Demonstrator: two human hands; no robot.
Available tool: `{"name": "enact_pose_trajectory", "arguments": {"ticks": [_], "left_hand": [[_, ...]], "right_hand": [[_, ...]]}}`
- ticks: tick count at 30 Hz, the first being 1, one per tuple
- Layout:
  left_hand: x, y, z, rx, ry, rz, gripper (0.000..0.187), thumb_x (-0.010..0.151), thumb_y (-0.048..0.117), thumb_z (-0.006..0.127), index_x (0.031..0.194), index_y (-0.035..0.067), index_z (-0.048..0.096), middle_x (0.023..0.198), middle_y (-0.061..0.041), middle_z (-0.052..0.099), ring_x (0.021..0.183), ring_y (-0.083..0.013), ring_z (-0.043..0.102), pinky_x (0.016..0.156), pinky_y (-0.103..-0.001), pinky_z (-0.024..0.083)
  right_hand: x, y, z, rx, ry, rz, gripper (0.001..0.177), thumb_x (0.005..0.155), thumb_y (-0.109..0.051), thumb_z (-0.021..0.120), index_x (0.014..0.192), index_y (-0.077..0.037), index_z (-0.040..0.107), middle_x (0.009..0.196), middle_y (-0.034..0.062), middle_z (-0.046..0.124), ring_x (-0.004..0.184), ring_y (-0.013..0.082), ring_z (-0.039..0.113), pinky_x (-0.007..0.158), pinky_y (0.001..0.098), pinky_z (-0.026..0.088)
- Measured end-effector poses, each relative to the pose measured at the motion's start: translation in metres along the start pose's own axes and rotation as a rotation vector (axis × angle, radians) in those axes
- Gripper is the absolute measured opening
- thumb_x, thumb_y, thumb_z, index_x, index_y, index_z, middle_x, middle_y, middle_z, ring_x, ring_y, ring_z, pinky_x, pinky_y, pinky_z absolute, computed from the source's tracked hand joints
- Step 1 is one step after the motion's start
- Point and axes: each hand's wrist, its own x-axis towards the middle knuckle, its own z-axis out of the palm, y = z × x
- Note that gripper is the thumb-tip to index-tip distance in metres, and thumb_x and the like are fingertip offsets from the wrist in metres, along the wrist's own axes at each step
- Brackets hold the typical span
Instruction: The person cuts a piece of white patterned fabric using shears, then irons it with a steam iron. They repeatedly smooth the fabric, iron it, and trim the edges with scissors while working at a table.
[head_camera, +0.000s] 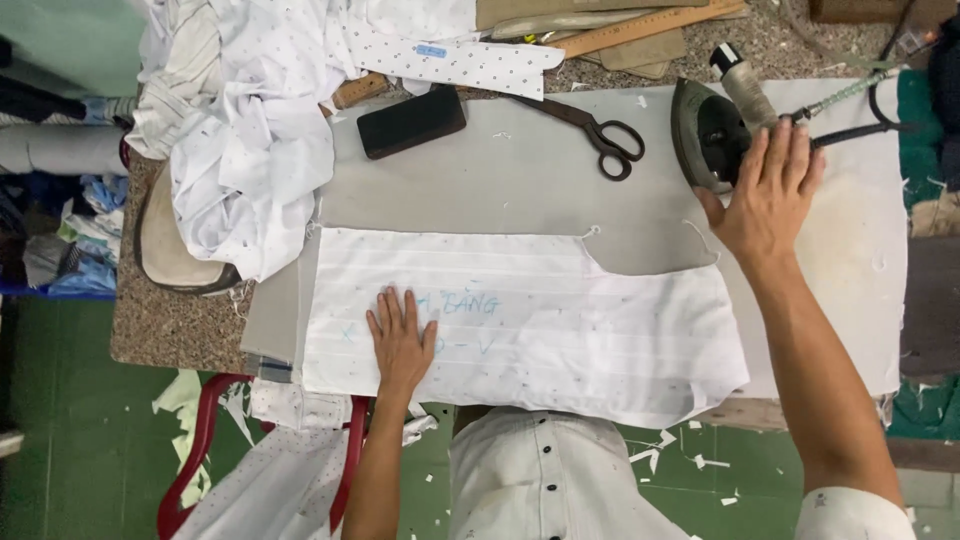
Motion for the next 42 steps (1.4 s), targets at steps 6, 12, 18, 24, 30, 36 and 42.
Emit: {"name": "enact_pose_trajectory", "arguments": {"ticks": [6, 12, 18, 24, 30, 36, 42], "left_hand": [[0.032, 0.162, -0.038, 0.123, -0.567, 0.064, 0.086, 0.099, 0.069, 0.010, 0.160, 0.009, 0.001, 0.166, -0.020, -0.013, 0.153, -0.0358, -0.009, 0.124, -0.058, -0.003], [0.027, 0.295, -0.018, -0.018, -0.550, 0.487, 0.081, 0.097, 0.069, 0.001, 0.160, 0.017, 0.000, 0.169, -0.013, -0.006, 0.155, -0.0312, -0.007, 0.126, -0.052, -0.006], [-0.013, 0.284, 0.007, -0.182, -0.347, 0.830, 0.067, 0.104, 0.057, 0.009, 0.159, 0.022, 0.028, 0.170, -0.004, 0.022, 0.159, -0.0218, 0.015, 0.133, -0.046, 0.007], [-0.026, 0.123, -0.004, -0.173, -0.273, 0.083, 0.068, 0.107, 0.055, 0.009, 0.159, 0.012, 0.000, 0.169, -0.012, -0.007, 0.156, -0.0290, -0.006, 0.129, -0.049, -0.004], [-0.039, 0.012, -0.001, -0.135, 0.176, -0.134, 0.066, 0.104, 0.044, 0.049, 0.155, 0.003, 0.039, 0.162, -0.024, 0.032, 0.151, -0.0388, 0.027, 0.122, -0.060, 0.013], [-0.057, -0.087, -0.012, -0.016, 0.241, -0.266, 0.061, 0.107, 0.046, 0.044, 0.153, 0.005, 0.046, 0.159, -0.020, 0.041, 0.150, -0.0351, 0.033, 0.123, -0.058, 0.015], [-0.074, -0.151, -0.001, -0.124, 0.243, -0.359, 0.065, 0.106, 0.041, 0.041, 0.156, 0.000, 0.035, 0.165, -0.022, 0.030, 0.155, -0.0374, 0.019, 0.124, -0.059, 0.004]], "right_hand": [[0.024, 0.070, 0.051, -0.458, 0.124, -0.246, 0.035, 0.103, -0.021, 0.061, 0.132, -0.005, 0.071, 0.128, 0.0131, 0.073, 0.109, 0.0266, 0.071, 0.109, 0.0402, 0.047], [0.119, 0.110, 0.089, 0.189, -0.441, 0.183, 0.048, 0.108, -0.024, 0.064, 0.145, 0.007, 0.059, 0.112, 0.0364, 0.069, 0.097, 0.0571, 0.062, 0.071, 0.0627, 0.051], [0.123, 0.093, 0.084, 0.671, -0.526, 0.579, 0.027, 0.113, -0.029, 0.071, 0.120, -0.006, 0.059, 0.090, 0.0132, 0.063, 0.066, 0.0266, 0.059, 0.051, 0.0474, 0.047], [0.057, -0.005, -0.042, 0.416, -0.539, 0.386, 0.057, 0.111, -0.036, 0.059, 0.150, 0.004, 0.051, 0.090, 0.0301, 0.066, 0.081, 0.0472, 0.062, 0.069, 0.0546, 0.047], [-0.011, -0.177, -0.089, 0.120, -0.673, -0.117, 0.047, 0.095, -0.050, 0.056, 0.112, -0.006, 0.062, 0.086, 0.0235, 0.076, 0.084, 0.0406, 0.077, 0.080, 0.0512, 0.063], [-0.055, -0.329, -0.032, 0.369, -0.653, -0.582, 0.041, 0.095, -0.043, 0.059, 0.112, -0.006, 0.058, 0.080, 0.0220, 0.074, 0.073, 0.0409, 0.076, 0.065, 0.0530, 0.062], [-0.021, -0.486, -0.007, 0.380, -0.600, -0.749, 0.041, 0.101, -0.045, 0.053, 0.100, -0.004, 0.057, 0.070, 0.0203, 0.068, 0.058, 0.0349, 0.073, 0.052, 0.0457, 0.060]]}}
